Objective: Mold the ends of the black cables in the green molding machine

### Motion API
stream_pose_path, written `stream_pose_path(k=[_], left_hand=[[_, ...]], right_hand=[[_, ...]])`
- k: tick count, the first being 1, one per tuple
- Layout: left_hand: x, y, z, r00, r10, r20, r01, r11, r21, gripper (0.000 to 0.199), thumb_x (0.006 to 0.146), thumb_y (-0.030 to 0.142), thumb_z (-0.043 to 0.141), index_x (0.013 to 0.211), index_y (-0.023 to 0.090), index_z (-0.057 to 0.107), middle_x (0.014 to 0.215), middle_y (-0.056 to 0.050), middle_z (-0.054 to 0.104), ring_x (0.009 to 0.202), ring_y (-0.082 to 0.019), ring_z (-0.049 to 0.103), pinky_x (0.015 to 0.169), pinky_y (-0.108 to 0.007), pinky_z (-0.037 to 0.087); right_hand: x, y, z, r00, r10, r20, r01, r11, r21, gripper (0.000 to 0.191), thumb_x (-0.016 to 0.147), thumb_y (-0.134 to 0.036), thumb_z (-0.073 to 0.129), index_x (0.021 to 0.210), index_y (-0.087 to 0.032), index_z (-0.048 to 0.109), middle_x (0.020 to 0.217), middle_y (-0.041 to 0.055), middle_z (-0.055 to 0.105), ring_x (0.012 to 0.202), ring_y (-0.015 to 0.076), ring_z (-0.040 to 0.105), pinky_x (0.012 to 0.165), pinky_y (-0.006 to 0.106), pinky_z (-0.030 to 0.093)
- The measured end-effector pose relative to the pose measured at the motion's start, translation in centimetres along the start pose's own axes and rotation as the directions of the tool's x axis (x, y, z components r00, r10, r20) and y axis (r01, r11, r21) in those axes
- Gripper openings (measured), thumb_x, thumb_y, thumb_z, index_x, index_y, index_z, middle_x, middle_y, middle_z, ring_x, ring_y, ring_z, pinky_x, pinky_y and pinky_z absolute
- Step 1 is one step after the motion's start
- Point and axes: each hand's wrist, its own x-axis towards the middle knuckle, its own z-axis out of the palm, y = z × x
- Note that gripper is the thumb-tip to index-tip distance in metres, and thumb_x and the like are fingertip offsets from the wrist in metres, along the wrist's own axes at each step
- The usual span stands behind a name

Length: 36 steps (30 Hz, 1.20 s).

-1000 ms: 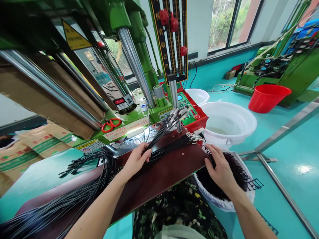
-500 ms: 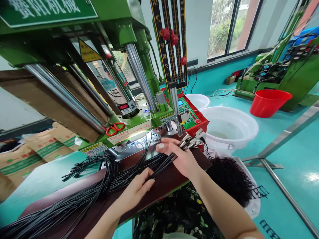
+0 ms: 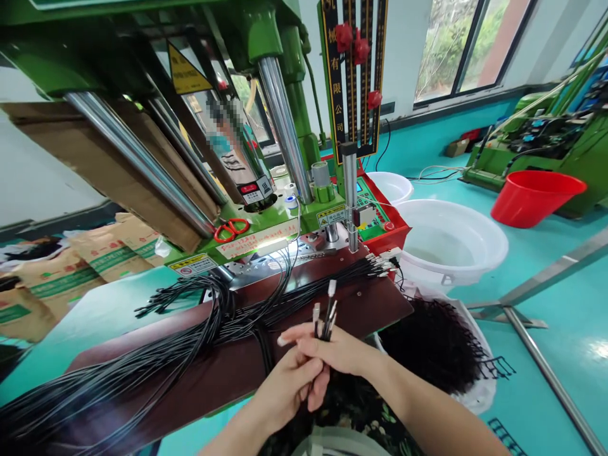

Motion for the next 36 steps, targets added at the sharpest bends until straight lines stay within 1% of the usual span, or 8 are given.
stream_pose_path(k=[3,6,10,14,22,25,30,36], left_hand=[[0.9,-0.2,1.0,0.999,-0.028,-0.041,0.026,0.998,-0.05,0.033,0.072,0.045,0.06,0.076,0.015,0.047,0.043,0.008,0.039,0.03,-0.003,0.027,0.032,-0.017,0.018],[1.4,0.1,1.3,0.999,0.004,-0.052,-0.006,1.0,-0.026,0.031,0.077,0.045,0.054,0.078,0.014,0.048,0.044,0.007,0.04,0.031,-0.003,0.028,0.032,-0.017,0.019],[2.3,0.4,1.4,0.998,0.036,-0.057,-0.038,0.998,-0.043,0.035,0.078,0.048,0.051,0.079,0.013,0.05,0.05,0.004,0.046,0.036,-0.004,0.036,0.034,-0.017,0.023],[3.6,0.5,1.3,0.996,0.023,-0.083,-0.033,0.993,-0.115,0.037,0.074,0.05,0.055,0.078,0.014,0.049,0.053,0.003,0.049,0.037,-0.005,0.039,0.034,-0.017,0.026],[4.5,2.0,1.2,0.998,-0.008,0.058,0.014,0.993,-0.115,0.035,0.073,0.047,0.058,0.081,0.014,0.049,0.053,0.001,0.055,0.036,-0.007,0.045,0.036,-0.018,0.033],[4.3,2.1,1.7,0.994,-0.002,0.107,0.006,0.999,-0.037,0.035,0.074,0.046,0.057,0.083,0.013,0.051,0.05,0.003,0.052,0.033,-0.005,0.041,0.032,-0.016,0.027],[4.6,1.6,2.3,0.99,0.139,-0.014,-0.138,0.99,0.014,0.031,0.07,0.04,0.064,0.077,0.016,0.045,0.053,0.005,0.05,0.035,-0.004,0.039,0.033,-0.015,0.029],[5.8,1.3,2.0,0.999,-0.029,0.022,0.031,0.995,-0.094,0.036,0.068,0.045,0.063,0.079,0.013,0.051,0.048,0.004,0.049,0.031,-0.005,0.038,0.031,-0.017,0.027]], right_hand=[[0.3,-0.9,-1.6,0.964,-0.173,-0.202,0.214,0.955,0.203,0.041,0.081,-0.029,0.055,0.121,-0.025,0.05,0.109,0.0054,0.064,0.103,0.0199,0.058,0.095,0.042,0.039],[0.4,-2.9,-3.7,0.887,-0.273,-0.371,0.359,0.914,0.187,0.033,0.084,-0.028,0.05,0.117,-0.022,0.052,0.106,0.0062,0.066,0.1,0.0207,0.06,0.096,0.043,0.038],[0.1,-5.1,-5.3,0.907,-0.219,-0.359,0.179,0.974,-0.14,0.029,0.084,-0.032,0.051,0.109,-0.019,0.059,0.098,0.0068,0.068,0.097,0.0211,0.061,0.095,0.043,0.039],[-1.2,-6.0,-5.2,0.858,-0.354,-0.372,0.17,0.88,-0.444,0.031,0.084,-0.033,0.05,0.111,-0.022,0.059,0.111,0.0047,0.064,0.106,0.0205,0.056,0.098,0.039,0.037],[-3.8,-5.4,-4.9,0.78,-0.435,-0.45,0.107,0.801,-0.589,0.036,0.088,-0.033,0.041,0.12,-0.024,0.054,0.117,0.0046,0.06,0.109,0.0216,0.054,0.099,0.041,0.037],[-3.5,-4.6,-5.5,0.801,-0.405,-0.442,0.074,0.798,-0.598,0.038,0.088,-0.034,0.039,0.122,-0.022,0.051,0.12,0.0052,0.058,0.112,0.0211,0.051,0.1,0.039,0.036],[-2.9,-3.4,-6.2,0.859,-0.414,-0.302,0.089,0.701,-0.707,0.043,0.091,-0.033,0.034,0.131,-0.02,0.04,0.126,0.0074,0.053,0.115,0.0189,0.048,0.099,0.037,0.037],[-2.4,-2.9,-7.8,0.94,-0.262,-0.218,0.047,0.732,-0.68,0.044,0.091,-0.033,0.033,0.133,-0.02,0.037,0.116,0.0081,0.061,0.107,0.0184,0.055,0.094,0.038,0.041]])
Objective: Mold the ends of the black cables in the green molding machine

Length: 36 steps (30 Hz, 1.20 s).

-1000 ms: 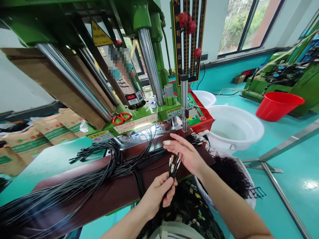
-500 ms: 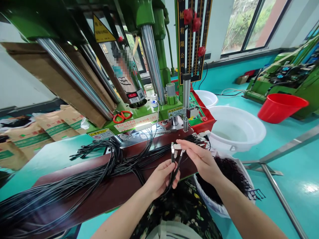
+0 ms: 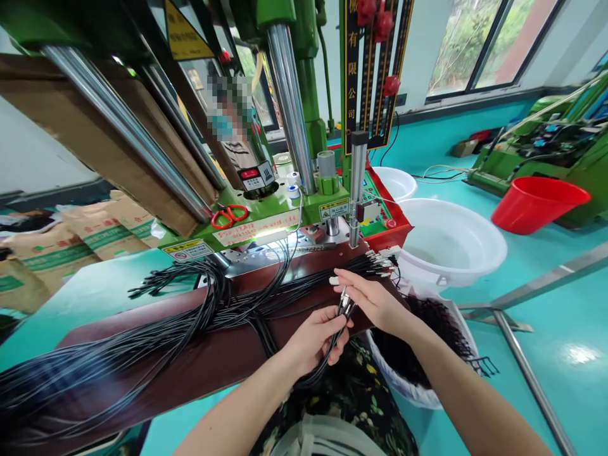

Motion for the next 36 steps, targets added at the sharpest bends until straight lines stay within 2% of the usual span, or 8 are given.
stream_pose_path(k=[6,9,12,18,23,28,33,36], left_hand=[[0.7,0.6,0.1,0.998,0.037,-0.054,-0.041,0.996,-0.082,0.034,0.063,0.037,0.068,0.078,0.016,0.046,0.052,0.004,0.053,0.033,-0.005,0.04,0.032,-0.016,0.026],[0.1,0.7,0.8,0.999,0.035,-0.029,-0.035,0.999,0.013,0.034,0.062,0.032,0.07,0.077,0.016,0.044,0.041,0.01,0.042,0.027,-0.002,0.029,0.029,-0.015,0.018],[-1.0,0.7,1.5,0.984,0.135,-0.113,-0.121,0.985,0.119,0.034,0.066,0.034,0.067,0.078,0.02,0.039,0.038,0.013,0.037,0.025,-0.002,0.025,0.027,-0.014,0.015],[-1.6,0.8,1.3,0.969,0.229,-0.093,-0.209,0.96,0.186,0.024,0.078,0.038,0.054,0.081,0.019,0.039,0.048,0.009,0.046,0.031,-0.002,0.032,0.03,-0.013,0.021],[-1.6,0.7,1.4,0.946,0.27,-0.179,-0.224,0.944,0.241,0.024,0.078,0.039,0.052,0.081,0.02,0.039,0.063,0.006,0.051,0.033,-0.002,0.036,0.029,-0.014,0.023],[-2.0,0.9,1.3,0.885,0.363,-0.292,-0.267,0.909,0.321,0.021,0.08,0.038,0.051,0.082,0.019,0.041,0.045,0.011,0.039,0.031,-0.003,0.033,0.032,-0.014,0.024],[-2.0,2.0,0.7,0.983,0.157,-0.091,-0.154,0.987,0.039,0.021,0.074,0.032,0.06,0.078,0.014,0.051,0.046,0.007,0.042,0.035,-0.003,0.031,0.035,-0.016,0.022],[-1.8,2.3,0.2,1.0,-0.007,0.026,0.01,0.993,-0.114,0.024,0.069,0.032,0.065,0.076,0.013,0.053,0.054,0.003,0.047,0.041,-0.005,0.039,0.035,-0.016,0.025]], right_hand=[[0.6,0.1,-1.1,1.0,0.026,-0.017,-0.024,0.995,0.097,0.045,0.086,-0.038,0.043,0.128,-0.021,0.045,0.117,0.0061,0.06,0.111,0.0205,0.052,0.097,0.04,0.038],[0.7,0.0,-1.4,0.986,0.166,0.0,-0.161,0.959,0.234,0.041,0.083,-0.04,0.048,0.117,-0.019,0.056,0.107,0.0071,0.065,0.1,0.0218,0.059,0.092,0.04,0.043],[0.5,0.3,-1.5,0.966,0.255,0.031,-0.247,0.888,0.388,0.035,0.08,-0.036,0.053,0.107,-0.015,0.061,0.093,0.0074,0.069,0.087,0.0207,0.064,0.086,0.039,0.047],[0.0,0.2,-1.1,0.984,0.174,0.046,-0.171,0.818,0.55,0.029,0.077,-0.027,0.057,0.104,-0.017,0.062,0.093,0.0064,0.067,0.086,0.0192,0.062,0.083,0.037,0.046],[0.2,-1.0,-0.4,0.974,0.223,-0.049,-0.172,0.856,0.487,0.01,0.08,-0.024,0.053,0.075,-0.016,0.057,0.054,-0.0024,0.056,0.053,0.0101,0.052,0.058,0.025,0.042],[-0.3,-1.5,1.0,0.937,0.333,-0.111,-0.24,0.839,0.489,0.014,0.082,-0.022,0.047,0.069,-0.018,0.05,0.045,-0.0049,0.049,0.044,0.0085,0.044,0.048,0.023,0.034],[-0.9,-1.0,1.0,0.928,0.359,-0.099,-0.195,0.695,0.692,0.01,0.079,-0.021,0.051,0.069,-0.018,0.05,0.042,-0.0059,0.045,0.042,0.0088,0.041,0.047,0.023,0.031],[-0.9,-0.4,0.3,0.939,0.339,-0.048,-0.189,0.63,0.753,0.01,0.077,-0.025,0.055,0.07,-0.018,0.052,0.044,-0.0053,0.044,0.042,0.0088,0.042,0.047,0.024,0.031]])
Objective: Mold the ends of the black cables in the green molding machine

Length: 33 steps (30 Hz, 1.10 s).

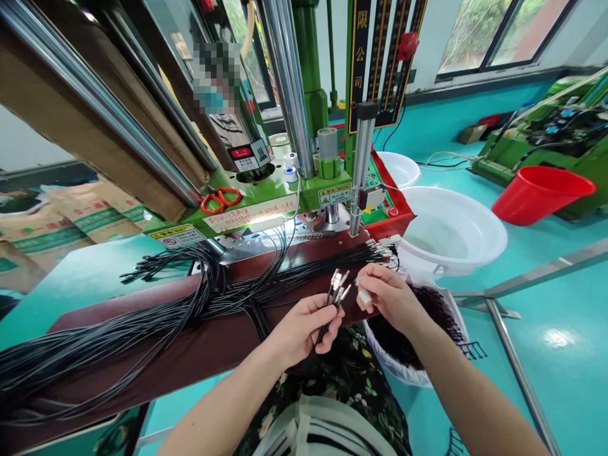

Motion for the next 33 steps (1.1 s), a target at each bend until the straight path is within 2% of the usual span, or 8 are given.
stream_pose_path(k=[4,12,15,20,23,27,30,33], left_hand=[[0.5,-0.9,-0.8,0.978,-0.149,0.143,0.157,0.986,-0.047,0.027,0.076,0.038,0.058,0.075,0.012,0.054,0.05,0.0,0.047,0.043,-0.007,0.039,0.036,-0.016,0.027],[0.7,-1.4,-1.0,0.966,-0.212,0.149,0.222,0.973,-0.056,0.028,0.071,0.037,0.064,0.075,0.013,0.05,0.057,-0.001,0.05,0.046,-0.007,0.042,0.035,-0.017,0.028],[0.4,-1.3,-0.9,0.981,-0.116,0.154,0.125,0.991,-0.051,0.033,0.07,0.042,0.064,0.076,0.015,0.048,0.059,0.0,0.049,0.046,-0.006,0.041,0.036,-0.015,0.024],[-0.1,-2.3,-0.1,0.987,0.15,-0.054,-0.144,0.985,0.1,0.035,0.064,0.032,0.071,0.077,0.018,0.042,0.057,0.008,0.042,0.037,0.0,0.031,0.033,-0.014,0.02],[-0.4,-2.0,0.3,0.953,0.275,-0.13,-0.246,0.948,0.203,0.021,0.077,0.032,0.058,0.077,0.017,0.042,0.058,0.006,0.048,0.042,-0.003,0.043,0.041,-0.016,0.034],[-1.6,1.7,-0.3,0.846,0.457,-0.274,-0.437,0.889,0.133,0.015,0.082,0.03,0.052,0.079,0.018,0.042,0.069,0.002,0.055,0.059,-0.008,0.055,0.057,-0.023,0.046],[-2.5,4.7,-0.9,0.784,0.533,-0.319,-0.548,0.835,0.046,0.018,0.083,0.031,0.051,0.076,0.02,0.038,0.059,0.007,0.046,0.043,-0.005,0.045,0.042,-0.018,0.037],[-1.9,4.4,-0.7,0.883,0.418,-0.212,-0.414,0.908,0.063,0.02,0.078,0.031,0.057,0.079,0.02,0.04,0.063,0.005,0.052,0.049,-0.007,0.051,0.044,-0.018,0.039]], right_hand=[[0.0,-1.0,-0.6,0.998,0.004,0.057,0.003,0.993,-0.119,0.015,0.074,-0.031,0.059,0.071,-0.017,0.055,0.043,-0.0052,0.042,0.04,0.0074,0.036,0.041,0.022,0.022],[-1.5,-4.0,-0.1,0.986,-0.142,0.081,0.163,0.888,-0.429,0.013,0.073,-0.03,0.061,0.069,-0.017,0.061,0.055,-0.0001,0.051,0.05,0.0095,0.042,0.045,0.024,0.028],[-1.2,-3.4,-0.8,0.99,-0.14,-0.005,0.13,0.934,-0.332,0.01,0.073,-0.028,0.06,0.071,-0.018,0.058,0.049,-0.003,0.046,0.045,0.0079,0.037,0.042,0.023,0.023],[-0.7,-1.8,-1.7,0.993,-0.096,-0.065,0.08,0.974,-0.211,0.009,0.074,-0.025,0.059,0.069,-0.018,0.056,0.047,-0.0041,0.043,0.042,0.0072,0.036,0.041,0.022,0.022],[-1.1,-1.1,-2.3,0.991,-0.08,-0.11,0.06,0.982,-0.178,0.01,0.075,-0.025,0.058,0.068,-0.018,0.055,0.044,-0.0055,0.039,0.039,0.0062,0.033,0.039,0.022,0.02],[-2.2,-0.5,-5.6,0.98,-0.053,-0.19,-0.011,0.947,-0.32,0.014,0.074,-0.031,0.059,0.069,-0.018,0.057,0.046,-0.0045,0.041,0.041,0.0063,0.035,0.039,0.02,0.021],[-3.4,-0.3,-7.8,0.996,0.071,-0.063,-0.093,0.839,-0.536,0.021,0.073,-0.037,0.061,0.069,-0.017,0.06,0.051,-0.0024,0.046,0.044,0.0071,0.037,0.04,0.02,0.024],[-4.2,-0.6,-7.2,0.979,0.148,0.137,-0.025,0.763,-0.646,0.025,0.074,-0.04,0.059,0.072,-0.015,0.062,0.054,-0.0012,0.048,0.046,0.0076,0.038,0.041,0.021,0.027]])
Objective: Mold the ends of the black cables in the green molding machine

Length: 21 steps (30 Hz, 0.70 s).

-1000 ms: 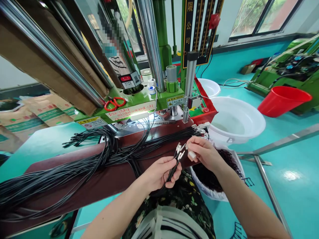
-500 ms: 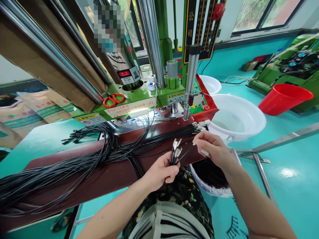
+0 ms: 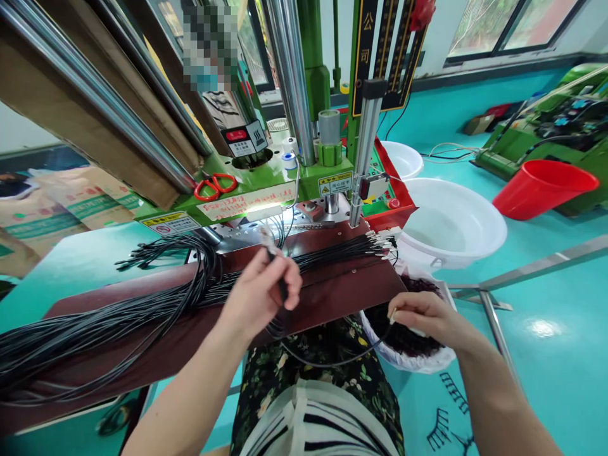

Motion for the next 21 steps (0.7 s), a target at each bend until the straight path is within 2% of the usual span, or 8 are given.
stream_pose_path(k=[2,4,7,9,11,14,18,21], left_hand=[[0.2,-2.3,0.6,0.975,-0.193,0.11,0.188,0.98,0.061,0.026,0.072,0.031,0.064,0.083,0.018,0.044,0.071,0.0,0.059,0.065,-0.011,0.059,0.055,-0.022,0.046],[0.4,-4.9,1.0,0.893,-0.377,0.246,0.367,0.926,0.087,0.035,0.067,0.033,0.069,0.088,0.018,0.045,0.076,-0.004,0.062,0.072,-0.015,0.061,0.059,-0.024,0.047],[0.5,-7.4,0.9,0.786,-0.491,0.375,0.497,0.863,0.09,0.041,0.064,0.039,0.07,0.085,0.018,0.042,0.06,-0.001,0.059,0.047,-0.011,0.054,0.043,-0.02,0.039],[0.5,-7.8,0.6,0.807,-0.479,0.347,0.496,0.867,0.042,0.039,0.063,0.038,0.07,0.083,0.018,0.043,0.047,0.006,0.05,0.035,-0.005,0.041,0.037,-0.016,0.029],[0.5,-7.8,0.5,0.836,-0.47,0.284,0.484,0.875,0.025,0.035,0.063,0.036,0.071,0.081,0.016,0.048,0.043,0.008,0.042,0.033,-0.003,0.033,0.035,-0.015,0.022],[0.6,-7.9,0.7,0.843,-0.49,0.221,0.484,0.871,0.086,0.031,0.062,0.035,0.071,0.072,0.013,0.053,0.04,0.007,0.041,0.032,-0.002,0.031,0.034,-0.016,0.018],[1.0,-8.5,0.8,0.84,-0.498,0.216,0.479,0.867,0.134,0.031,0.066,0.04,0.066,0.068,0.011,0.056,0.042,0.002,0.048,0.031,-0.005,0.038,0.033,-0.019,0.025],[1.2,-8.5,0.7,0.854,-0.48,0.199,0.468,0.877,0.109,0.037,0.068,0.046,0.062,0.068,0.01,0.057,0.043,0.001,0.049,0.032,-0.007,0.041,0.033,-0.02,0.03]], right_hand=[[0.3,-1.5,1.2,0.996,-0.093,-0.008,0.093,0.996,-0.004,0.026,0.077,-0.04,0.055,0.073,-0.015,0.061,0.056,-0.0001,0.05,0.047,0.0083,0.04,0.042,0.021,0.029],[1.2,-3.0,2.6,0.977,-0.185,-0.103,0.183,0.983,-0.023,0.024,0.078,-0.038,0.054,0.072,-0.015,0.061,0.059,0.0012,0.054,0.051,0.0097,0.045,0.046,0.022,0.035],[3.1,-4.2,3.7,0.955,-0.232,-0.184,0.22,0.972,-0.084,0.02,0.078,-0.035,0.055,0.073,-0.017,0.062,0.065,0.0022,0.059,0.059,0.0129,0.053,0.056,0.024,0.043],[4.3,-4.2,3.7,0.948,-0.225,-0.227,0.213,0.974,-0.073,0.019,0.076,-0.034,0.059,0.087,-0.019,0.062,0.077,0.0037,0.063,0.071,0.0164,0.058,0.066,0.029,0.048],[5.4,-3.9,3.4,0.934,-0.256,-0.247,0.269,0.963,0.02,0.037,0.076,-0.035,0.06,0.11,-0.021,0.055,0.1,0.0069,0.064,0.092,0.0208,0.059,0.082,0.036,0.047],[7.0,-4.1,3.0,0.942,-0.315,-0.117,0.331,0.929,0.163,0.044,0.085,-0.037,0.045,0.128,-0.024,0.043,0.129,0.0074,0.05,0.118,0.0209,0.045,0.099,0.041,0.035],[8.2,-5.9,3.4,0.935,-0.274,0.224,0.277,0.961,0.02,0.039,0.089,-0.035,0.039,0.122,-0.021,0.052,0.129,0.0053,0.05,0.12,0.019,0.043,0.103,0.04,0.028],[8.2,-6.9,3.9,0.925,-0.259,0.279,0.277,0.961,-0.027,0.037,0.088,-0.033,0.038,0.119,-0.02,0.055,0.12,0.0051,0.058,0.098,0.017,0.058,0.09,0.034,0.043]])
